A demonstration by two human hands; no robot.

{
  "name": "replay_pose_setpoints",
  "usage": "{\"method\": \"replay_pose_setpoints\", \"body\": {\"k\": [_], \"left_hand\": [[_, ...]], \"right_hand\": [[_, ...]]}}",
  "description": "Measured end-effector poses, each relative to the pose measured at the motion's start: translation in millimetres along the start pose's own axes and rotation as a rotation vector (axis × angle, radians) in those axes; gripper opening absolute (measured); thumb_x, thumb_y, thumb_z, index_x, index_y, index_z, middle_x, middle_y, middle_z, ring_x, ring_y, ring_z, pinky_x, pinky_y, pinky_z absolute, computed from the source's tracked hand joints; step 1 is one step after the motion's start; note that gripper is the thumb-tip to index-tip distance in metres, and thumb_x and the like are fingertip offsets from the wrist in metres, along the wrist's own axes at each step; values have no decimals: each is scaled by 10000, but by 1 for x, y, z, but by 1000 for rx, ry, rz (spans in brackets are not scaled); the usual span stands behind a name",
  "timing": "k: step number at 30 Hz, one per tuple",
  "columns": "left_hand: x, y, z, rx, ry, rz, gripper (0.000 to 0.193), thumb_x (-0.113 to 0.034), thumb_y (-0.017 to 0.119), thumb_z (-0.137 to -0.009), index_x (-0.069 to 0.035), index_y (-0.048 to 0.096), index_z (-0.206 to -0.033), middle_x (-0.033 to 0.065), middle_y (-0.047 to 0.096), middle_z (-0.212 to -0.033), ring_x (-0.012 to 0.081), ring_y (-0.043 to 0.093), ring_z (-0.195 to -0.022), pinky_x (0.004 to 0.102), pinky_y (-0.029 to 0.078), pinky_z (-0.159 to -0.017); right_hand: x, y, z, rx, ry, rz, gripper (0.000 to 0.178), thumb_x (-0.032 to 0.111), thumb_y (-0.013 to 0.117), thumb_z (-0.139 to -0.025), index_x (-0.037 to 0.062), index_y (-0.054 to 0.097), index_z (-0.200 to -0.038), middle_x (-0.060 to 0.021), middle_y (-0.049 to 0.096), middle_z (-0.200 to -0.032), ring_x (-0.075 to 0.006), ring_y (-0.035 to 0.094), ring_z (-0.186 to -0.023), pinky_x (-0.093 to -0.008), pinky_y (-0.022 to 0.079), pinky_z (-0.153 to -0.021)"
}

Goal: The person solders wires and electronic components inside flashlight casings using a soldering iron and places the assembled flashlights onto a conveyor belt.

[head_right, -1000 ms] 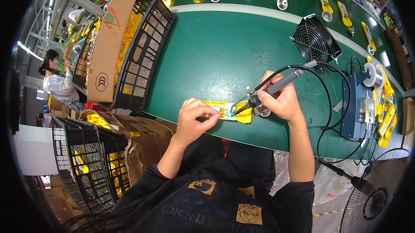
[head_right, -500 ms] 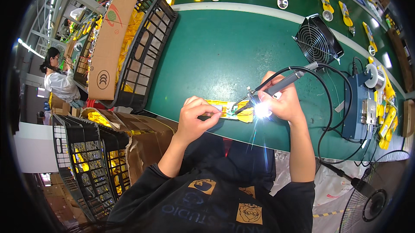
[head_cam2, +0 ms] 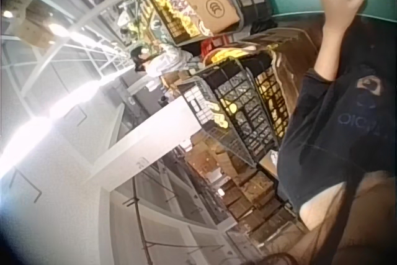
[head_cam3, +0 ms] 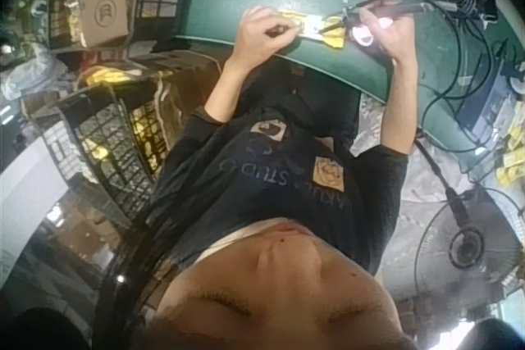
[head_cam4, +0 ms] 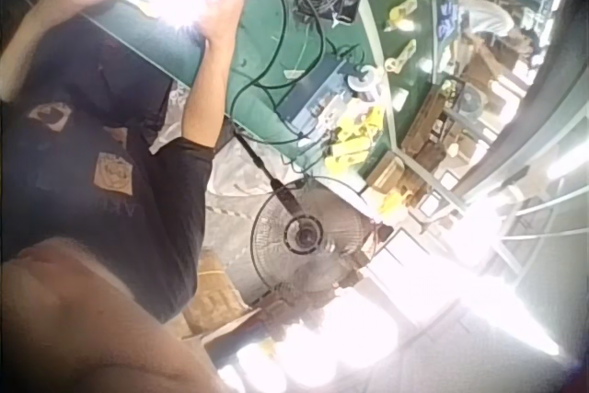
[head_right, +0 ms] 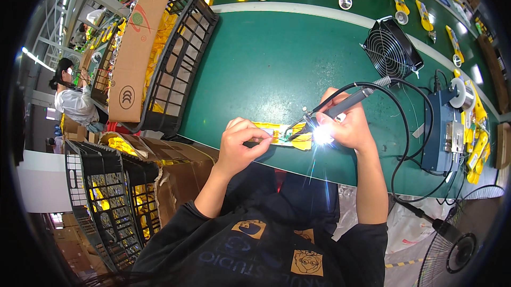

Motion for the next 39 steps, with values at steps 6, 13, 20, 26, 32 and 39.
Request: {"method": "replay_pose_setpoints", "body": {"k": [6, 13, 20, 26, 32, 39], "left_hand": [[-1, 0, -1, 1, 7, -3, 77, -85, 667, -590, -90, 602, -630, -9, 499, -545, 144, 459, -560, 272, 338, -614], [1, 1, 1, 1, 28, -32, 73, -90, 659, -599, -92, 595, -635, -12, 509, -572, 144, 459, -592, 272, 332, -630], [1, 1, 2, -40, 84, -31, 79, -80, 651, -593, -90, 583, -630, -13, 507, -571, 152, 449, -586, 273, 321, -622], [5, -8, 6, 44, -38, 133, 188, -138, 652, -596, -73, 585, -760, 29, 570, -730, 185, 508, -730, 328, 361, -757], [12, -27, -28, 282, 141, -188, 378, -227, 683, -538, -72, 587, -869, 41, 553, -821, 207, 508, -772, 332, 380, -756], [46, -31, -145, 286, 83, -368, 378, -321, 681, -534, -51, 614, -790, 106, 565, -734, 260, 553, -713, 339, 446, -630]], "right_hand": [[-5, -9, 1, -73, -23, -176, 73, 34, 538, -620, 12, 474, -647, -18, 450, -603, -69, 426, -539, -211, 333, -486], [0, -13, -2, -142, -43, -241, 110, 59, 547, -649, 13, 452, -680, -17, 446, -603, -58, 423, -503, -187, 331, -443], [-3, -18, -6, -165, -70, -253, 155, 110, 557, -670, 21, 435, -704, -9, 431, -577, -51, 408, -473, -181, 339, -432], [-5, -26, -5, -270, -90, -323, 154, 113, 557, -691, 27, 430, -704, 0, 418, -565, -39, 393, -449, -163, 329, -389], [-5, -48, -4, -515, -155, -369, 136, 104, 547, -705, 29, 433, -714, 4, 415, -586, -24, 389, -439, -133, 295, -353], [5, -82, 17, -1115, -561, -155, 148, 98, 521, -725, 7, 445, -812, -29, 459, -640, -49, 389, -435, -138, 283, -353]]}}
Point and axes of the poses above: each hand's wrist, its own z-axis away from the middle knuckle, its own y-axis out of the palm, x = y × z, the point moved 3 cm from there along -z, towards the middle knuckle
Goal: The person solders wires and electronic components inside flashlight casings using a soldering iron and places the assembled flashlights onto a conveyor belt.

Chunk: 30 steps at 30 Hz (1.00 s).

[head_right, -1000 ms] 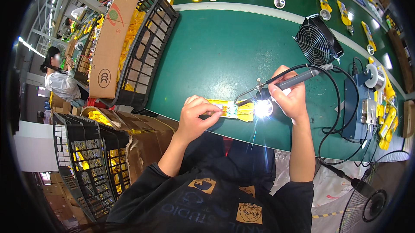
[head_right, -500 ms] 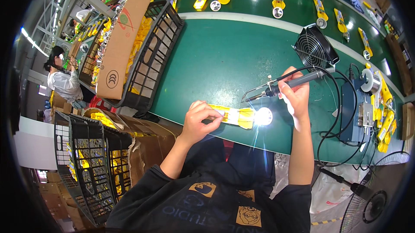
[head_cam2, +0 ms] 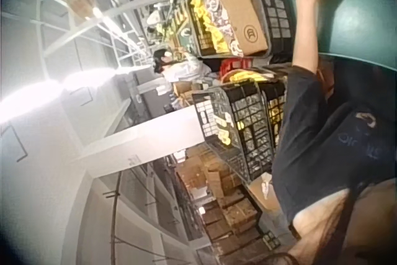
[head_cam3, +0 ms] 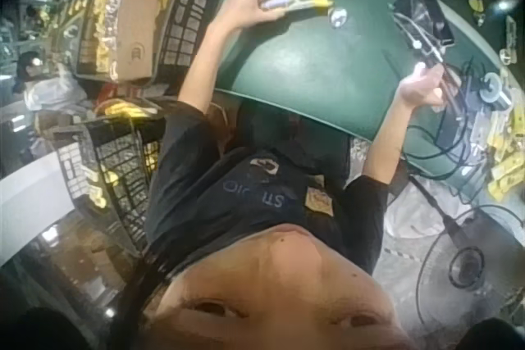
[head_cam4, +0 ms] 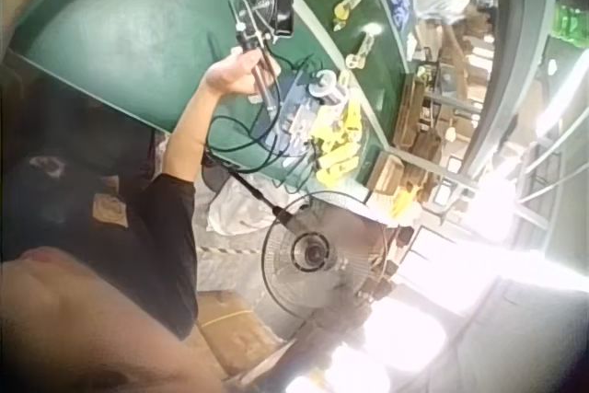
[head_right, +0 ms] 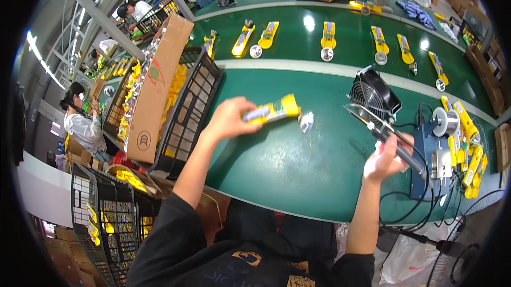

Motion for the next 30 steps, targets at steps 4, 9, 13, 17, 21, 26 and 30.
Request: {"method": "replay_pose_setpoints", "body": {"k": [4, 9, 13, 17, 21, 26, 30], "left_hand": [[16, 19, -131, -82, -168, -44, 390, -383, 621, -571, -35, 599, -747, 134, 582, -736, 274, 568, -701, 369, 447, -605], [52, 69, -236, -252, -426, -129, 392, -345, 608, -636, 7, 557, -803, 161, 571, -805, 301, 567, -747, 373, 468, -642], [56, 93, -245, -145, -503, -169, 427, -380, 598, -671, 6, 542, -844, 158, 566, -846, 290, 573, -782, 374, 471, -647], [67, 63, -255, -395, -426, -316, 504, -440, 601, -664, 13, 521, -870, 161, 559, -862, 303, 564, -811, 380, 462, -659], [109, 35, -264, -413, -701, -502, 514, -404, 633, -627, -23, 529, -957, 125, 556, -948, 276, 552, -874, 399, 449, -695], [139, 46, -271, 44, -804, -302, 431, -329, 666, -587, -80, 596, -932, 109, 556, -1032, 256, 561, -904, 370, 470, -704], [122, 34, -268, 251, -554, -412, 450, -259, 706, -516, -46, 599, -899, 140, 589, -930, 246, 583, -841, 315, 476, -710]], "right_hand": [[9, -7, -1, -110, 30, 51, 171, 102, 499, -738, -5, 427, -850, -52, 444, -634, -38, 346, -406, -133, 253, -348], [-2, -3, 10, -18, 82, 156, 165, 130, 497, -738, 6, 411, -805, -31, 408, -653, -27, 337, -412, -133, 247, -349], [0, 2, 6, -9, 110, 212, 155, 139, 488, -729, 17, 393, -739, -23, 387, -618, -36, 340, -411, -139, 253, -361], [0, 6, 3, -14, 150, 243, 158, 137, 488, -721, 19, 382, -717, -23, 383, -614, -43, 344, -417, -144, 266, -374], [-1, 10, 4, 10, 179, 220, 163, 143, 494, -724, 25, 382, -734, -27, 391, -622, -43, 352, -426, -145, 284, -379], [-6, 8, 6, 3, 197, 162, 169, 138, 505, -733, 23, 384, -758, -30, 405, -637, -41, 360, -437, -142, 292, -378], [-3, 1, 4, 6, 186, 175, 150, 126, 498, -758, 17, 398, -783, -22, 409, -647, -39, 369, -436, -134, 277, -368]]}}
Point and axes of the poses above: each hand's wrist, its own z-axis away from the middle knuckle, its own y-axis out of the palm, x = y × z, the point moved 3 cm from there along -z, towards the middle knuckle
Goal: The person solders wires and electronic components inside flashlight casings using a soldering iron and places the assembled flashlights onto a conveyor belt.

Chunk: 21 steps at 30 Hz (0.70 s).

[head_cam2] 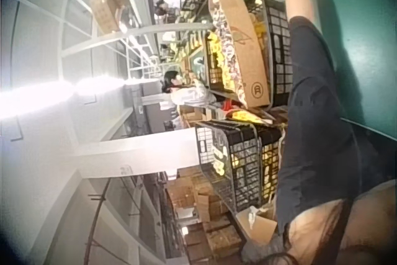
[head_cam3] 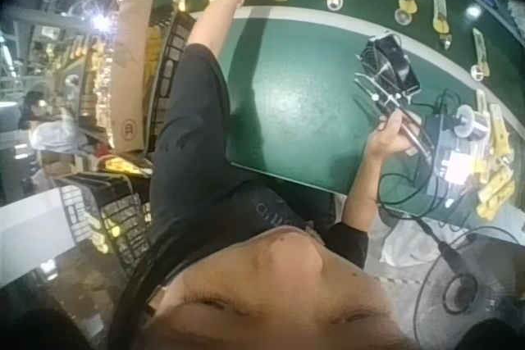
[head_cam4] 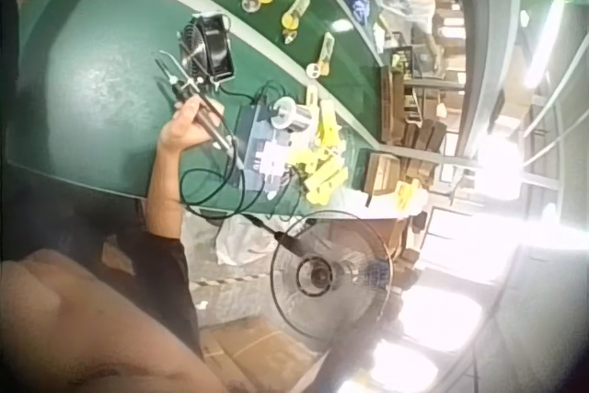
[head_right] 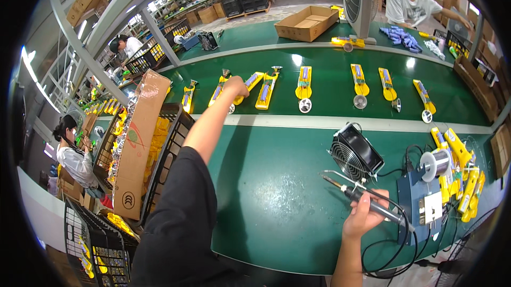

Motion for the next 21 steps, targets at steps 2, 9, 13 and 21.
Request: {"method": "replay_pose_setpoints", "body": {"k": [2, 9, 13, 21], "left_hand": [[6, -16, 28, -18, 9, 5, 456, -233, 718, -493, -33, 590, -881, 152, 594, -882, 249, 583, -815, 298, 476, -704], [10, -14, 153, -142, 941, 13, 357, -43, 637, -510, -42, 495, -838, 120, 531, -779, 287, 519, -801, 362, 432, -714], [-13, 16, 254, -3, 1406, -140, 271, -35, 572, -606, -67, 460, -851, 102, 493, -873, 273, 479, -860, 355, 428, -741], [-37, 42, 380, 63, 1892, -161, 146, -116, 472, -730, -74, 428, -863, 145, 389, -1153, 296, 316, -1155, 370, 343, -918]], "right_hand": [[1, -2, -1, -24, -4, -31, 148, 129, 496, -760, 21, 399, -783, -22, 412, -651, -38, 369, -435, -134, 273, -367], [-1, -20, -17, -265, -126, -190, 103, 107, 463, -785, 22, 414, -816, -4, 409, -636, -20, 302, -412, -141, 226, -352], [-10, -14, -16, -242, -8, -227, 103, 114, 505, -767, 55, 432, -808, -2, 447, -637, -36, 379, -449, -134, 260, -372], [-15, 2, -6, -37, 38, -213, 84, 96, 504, -775, 44, 439, -765, 6, 447, -598, -26, 390, -435, -138, 260, -357]]}}
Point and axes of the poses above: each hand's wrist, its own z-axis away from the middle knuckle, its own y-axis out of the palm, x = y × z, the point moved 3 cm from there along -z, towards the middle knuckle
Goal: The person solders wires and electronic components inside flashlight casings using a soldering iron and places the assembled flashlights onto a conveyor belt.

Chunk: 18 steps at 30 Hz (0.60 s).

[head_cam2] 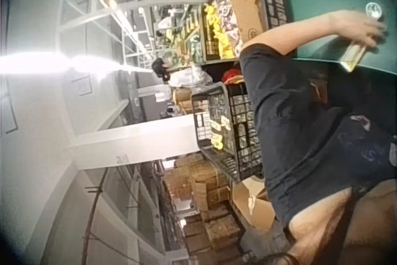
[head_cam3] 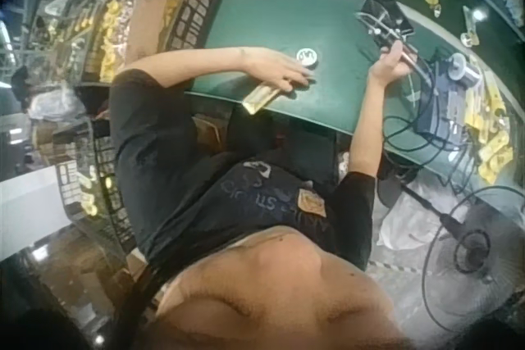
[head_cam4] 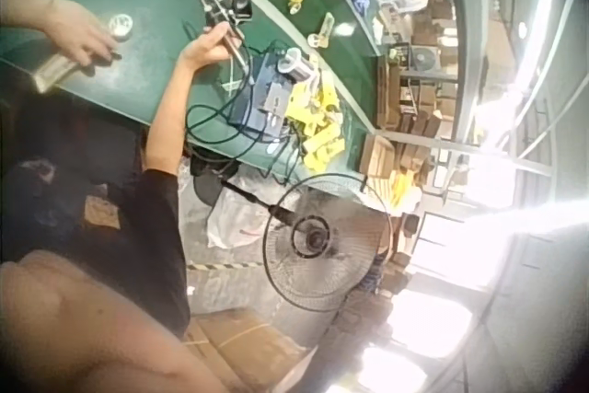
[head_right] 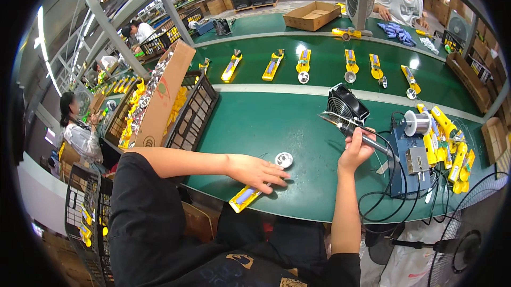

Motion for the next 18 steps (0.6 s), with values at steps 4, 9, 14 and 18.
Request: {"method": "replay_pose_setpoints", "body": {"k": [4, 9, 14, 18], "left_hand": [[-21, -10, 7, -186, -328, -69, 288, -81, 486, -706, -92, 431, -989, 166, 334, -1216, 302, 344, -1133, 388, 323, -922], [-65, 11, 30, -467, -1374, 499, 536, -263, 577, -709, 1, 368, -1126, 210, 425, -1100, 339, 436, -1001, 373, 383, -824], [-87, 29, 18, -556, -1397, 465, 512, -199, 615, -674, -22, 421, -1114, 146, 480, -1046, 299, 468, -934, 349, 387, -806], [-73, 25, 29, -634, -1138, 398, 441, -71, 613, -652, -57, 478, -1071, 104, 501, -1033, 278, 472, -929, 344, 391, -802]], "right_hand": [[-2, 5, 4, 72, 62, -70, 101, 95, 510, -773, 44, 425, -755, -5, 454, -591, -28, 390, -420, -141, 265, -349], [-3, 7, 8, 153, 63, -72, 109, 101, 517, -774, 39, 429, -761, -12, 460, -608, -32, 401, -428, -143, 282, -356], [-16, 10, 14, 171, 65, 34, 93, 43, 535, -751, 19, 448, -776, -14, 471, -622, -52, 437, -467, -163, 334, -416], [-22, 9, 15, 186, 67, 121, 93, 51, 540, -756, 25, 452, -769, -13, 475, -614, -51, 441, -471, -163, 337, -420]]}}
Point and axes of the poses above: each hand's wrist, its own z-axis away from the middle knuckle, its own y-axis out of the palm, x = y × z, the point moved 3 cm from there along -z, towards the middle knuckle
